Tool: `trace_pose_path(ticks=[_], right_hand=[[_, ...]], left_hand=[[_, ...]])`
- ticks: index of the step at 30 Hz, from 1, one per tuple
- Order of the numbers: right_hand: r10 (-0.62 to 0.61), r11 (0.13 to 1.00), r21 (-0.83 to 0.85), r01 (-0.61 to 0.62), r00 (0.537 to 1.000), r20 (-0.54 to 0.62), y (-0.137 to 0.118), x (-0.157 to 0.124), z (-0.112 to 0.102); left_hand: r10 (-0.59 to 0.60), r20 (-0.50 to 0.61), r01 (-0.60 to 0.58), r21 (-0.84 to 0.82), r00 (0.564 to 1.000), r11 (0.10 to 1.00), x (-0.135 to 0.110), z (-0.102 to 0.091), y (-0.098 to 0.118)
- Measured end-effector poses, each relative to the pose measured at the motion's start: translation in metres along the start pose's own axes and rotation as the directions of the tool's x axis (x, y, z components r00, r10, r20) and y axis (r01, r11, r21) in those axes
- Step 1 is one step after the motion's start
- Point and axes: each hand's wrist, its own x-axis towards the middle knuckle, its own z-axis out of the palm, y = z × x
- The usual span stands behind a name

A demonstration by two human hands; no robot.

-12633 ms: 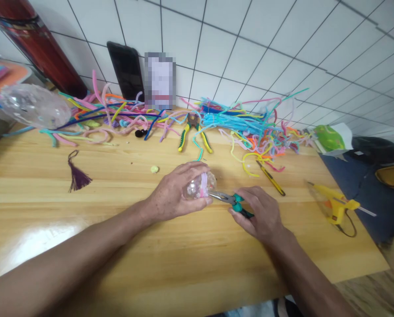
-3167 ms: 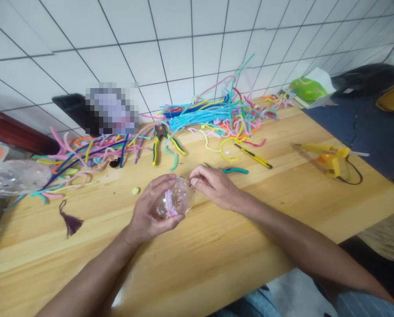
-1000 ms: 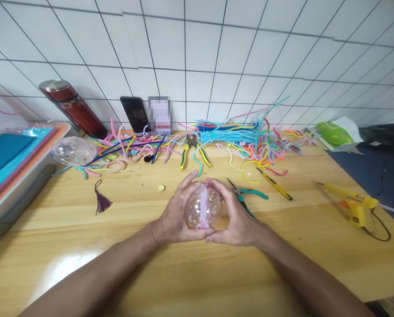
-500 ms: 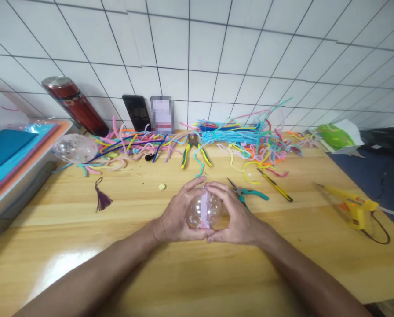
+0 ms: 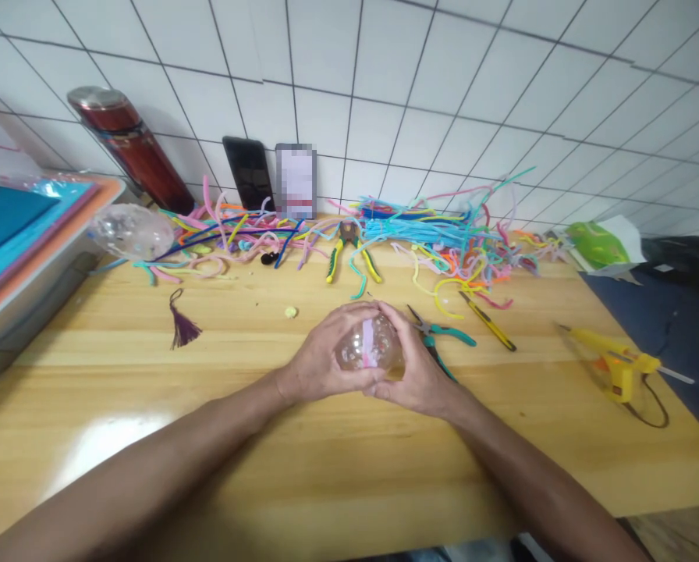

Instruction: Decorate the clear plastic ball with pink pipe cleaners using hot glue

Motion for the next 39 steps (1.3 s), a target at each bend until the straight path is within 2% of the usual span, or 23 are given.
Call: trace_pose_path(ticks=[8, 12, 15, 19, 22, 26, 39], right_hand=[[0.085, 0.996, 0.001, -0.085, 0.996, 0.008, -0.002, -0.001, 0.001], [0.088, 0.995, -0.040, -0.088, 0.996, 0.000, -0.005, 0.001, 0.002], [0.012, 0.992, -0.126, -0.020, 0.998, -0.066, -0.006, 0.001, 0.002], [-0.223, 0.951, -0.258, 0.169, 0.955, -0.197, -0.005, 0.000, -0.001], [-0.320, 0.911, -0.331, 0.247, 0.928, -0.190, -0.005, -0.002, -0.005], [-0.353, 0.865, -0.417, 0.278, 0.929, -0.112, -0.006, -0.002, -0.007], [-0.415, 0.833, -0.442, 0.334, 0.905, -0.099, -0.009, 0.002, -0.005]], left_hand=[[-0.118, -0.066, 0.111, -0.105, 0.991, 0.988, 0.003, 0.004, 0.004], [-0.129, -0.068, 0.119, -0.128, 0.989, 0.985, 0.003, 0.005, 0.005], [-0.139, -0.082, 0.129, -0.112, 0.987, 0.985, 0.003, 0.005, 0.005], [-0.164, -0.095, 0.157, -0.077, 0.982, 0.985, 0.002, 0.004, 0.004], [-0.160, -0.091, 0.155, -0.058, 0.983, 0.986, 0.001, 0.005, 0.002], [-0.124, -0.091, 0.122, -0.034, 0.988, 0.992, 0.001, 0.005, -0.001], [-0.073, -0.078, 0.073, -0.003, 0.994, 0.997, 0.001, 0.006, -0.002]])
